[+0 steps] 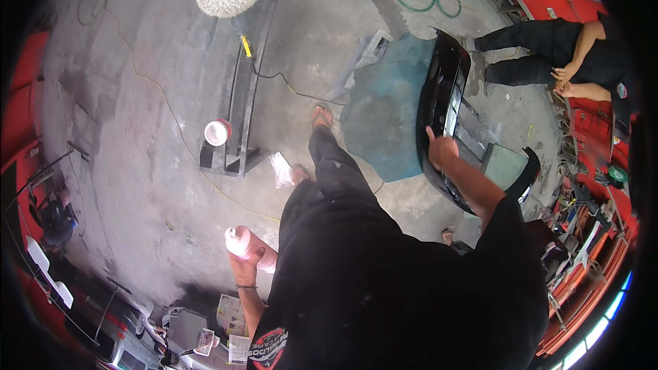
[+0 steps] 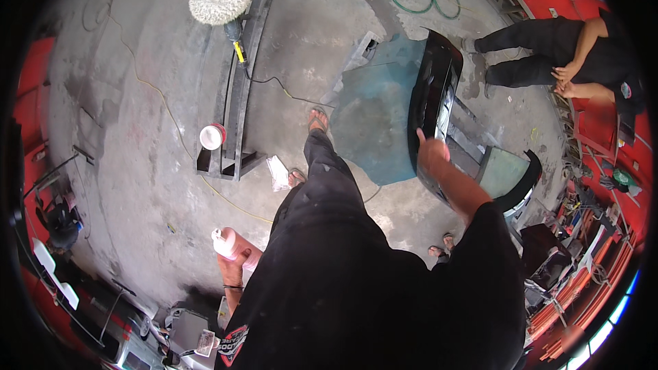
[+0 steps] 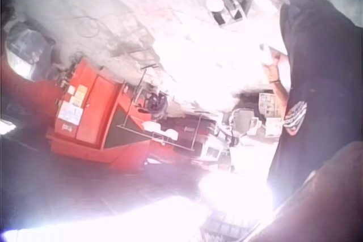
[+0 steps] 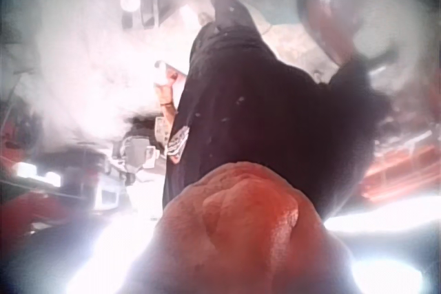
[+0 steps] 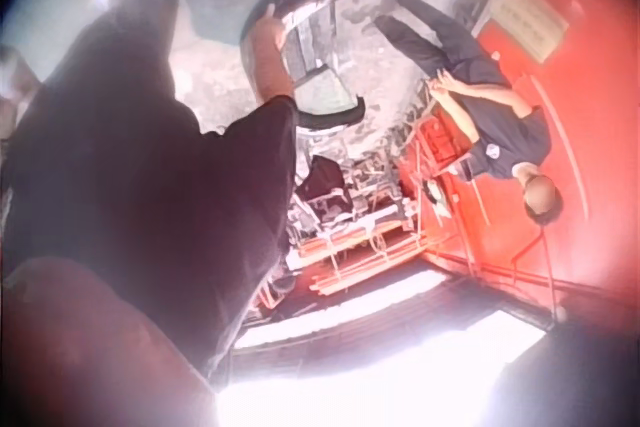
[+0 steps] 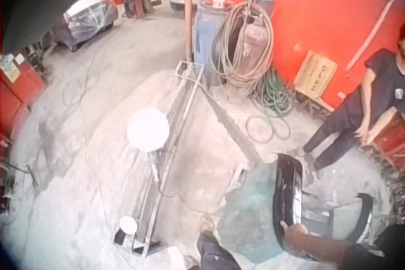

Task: The person uses a rotary polisher to buff a black car bumper resting on a metal stand. They apply a pink polishing compound from a bottle to the bumper surface and continue polishing with the machine.

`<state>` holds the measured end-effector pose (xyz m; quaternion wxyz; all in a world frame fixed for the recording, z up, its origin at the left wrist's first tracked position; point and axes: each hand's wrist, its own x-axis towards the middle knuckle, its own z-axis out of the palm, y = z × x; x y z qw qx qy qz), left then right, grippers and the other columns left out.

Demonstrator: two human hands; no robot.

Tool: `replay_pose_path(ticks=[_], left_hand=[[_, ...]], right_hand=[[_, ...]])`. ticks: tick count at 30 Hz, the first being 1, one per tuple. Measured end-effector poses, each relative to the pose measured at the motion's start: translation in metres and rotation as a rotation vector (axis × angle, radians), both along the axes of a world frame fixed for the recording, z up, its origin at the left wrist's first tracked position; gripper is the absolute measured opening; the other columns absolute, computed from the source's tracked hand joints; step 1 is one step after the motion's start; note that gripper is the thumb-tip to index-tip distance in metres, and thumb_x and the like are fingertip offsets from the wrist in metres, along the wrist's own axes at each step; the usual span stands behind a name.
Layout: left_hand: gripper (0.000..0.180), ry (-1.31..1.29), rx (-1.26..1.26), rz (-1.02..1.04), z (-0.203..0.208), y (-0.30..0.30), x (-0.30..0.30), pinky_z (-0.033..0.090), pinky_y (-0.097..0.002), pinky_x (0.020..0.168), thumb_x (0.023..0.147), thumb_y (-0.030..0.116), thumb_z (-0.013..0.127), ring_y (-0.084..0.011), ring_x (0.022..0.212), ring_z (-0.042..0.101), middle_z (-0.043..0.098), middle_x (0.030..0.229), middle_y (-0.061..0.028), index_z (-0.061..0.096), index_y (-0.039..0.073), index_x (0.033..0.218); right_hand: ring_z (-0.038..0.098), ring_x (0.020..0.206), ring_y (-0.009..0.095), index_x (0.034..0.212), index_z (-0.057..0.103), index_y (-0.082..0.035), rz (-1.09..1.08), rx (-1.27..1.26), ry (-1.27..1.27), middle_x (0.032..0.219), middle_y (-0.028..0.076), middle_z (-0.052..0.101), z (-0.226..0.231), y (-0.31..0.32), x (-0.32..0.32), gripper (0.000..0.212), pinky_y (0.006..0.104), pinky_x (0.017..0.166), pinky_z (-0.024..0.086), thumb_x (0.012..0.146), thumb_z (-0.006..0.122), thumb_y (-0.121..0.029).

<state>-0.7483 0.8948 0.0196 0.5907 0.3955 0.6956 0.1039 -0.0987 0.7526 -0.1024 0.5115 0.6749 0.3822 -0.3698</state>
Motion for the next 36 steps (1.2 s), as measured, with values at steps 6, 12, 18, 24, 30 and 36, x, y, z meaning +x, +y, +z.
replay_pose_path(ticks=[6,12,18,24,30,36], left_hand=[[0.089,-0.027,0.038,-0.129,-0.021,0.008,-0.043,0.052,-0.0392,0.106,0.071,0.015,0.094,-0.0246,0.118,0.064,0.064,0.13,-0.0118,0.051,-0.002,0.147],[0.093,-0.13,0.11,-0.338,-0.09,0.01,-0.082,0.052,-0.0393,0.109,0.066,0.018,0.093,-0.0253,0.12,0.064,0.064,0.132,-0.0115,0.051,-0.001,0.147],[0.024,-0.395,0.404,-0.804,-0.149,0.03,-0.068,0.046,-0.034,0.07,0.089,0.02,0.072,-0.0168,0.074,0.057,0.057,0.084,0.0004,0.055,0.007,0.101],[0.023,-0.351,0.312,-0.99,-0.19,0.041,-0.025,0.044,-0.0365,0.066,0.096,0.023,0.069,-0.0199,0.07,0.053,0.052,0.082,-0.0006,0.052,0.01,0.099],[0.033,-0.265,0.254,-0.707,-0.159,-0.007,-0.011,0.049,-0.0391,0.075,0.093,0.018,0.074,-0.0228,0.083,0.058,0.057,0.096,-0.0047,0.051,0.007,0.114],[0.05,-0.143,0.238,-0.451,-0.093,-0.078,-0.008,0.054,-0.0416,0.085,0.09,0.013,0.08,-0.0257,0.095,0.063,0.061,0.11,-0.0088,0.051,0.003,0.13]], right_hand=[[0.078,0.107,0.029,0.17,0.034,-0.018,-0.242,-0.182,0.123,0.132,0.013,0.076,-0.031,-0.168,-0.127,0.097,0.0448,0.071,0.065,0.085,0.079,-0.023],[0.074,0.073,0.022,0.169,0.036,-0.026,-2.001,0.701,0.235,0.11,0.014,0.079,-0.009,-0.255,-0.287,0.069,0.0394,0.065,0.065,0.102,0.053,-0.022],[0.077,0.079,0.025,0.169,0.037,-0.028,-2.134,0.881,0.126,0.119,0.01,0.077,-0.003,-0.316,-0.387,0.072,0.0429,0.067,0.065,0.101,0.057,-0.014],[0.077,0.088,0.039,0.17,0.03,-0.036,-2.32,1.045,-0.104,0.143,0.013,0.069,-0.049,-0.45,-0.366,0.071,0.0544,0.072,0.065,0.107,0.042,-0.007],[0.074,0.075,0.024,0.17,0.035,-0.034,-2.113,1.298,-0.319,0.125,0.01,0.075,-0.008,-0.502,-0.232,0.075,0.0395,0.065,0.064,0.1,0.055,-0.016],[0.072,0.069,0.018,0.17,0.035,-0.033,-1.891,1.434,-0.356,0.109,0.009,0.076,-0.01,-0.588,-0.108,0.076,0.0342,0.064,0.063,0.1,0.056,-0.014]])
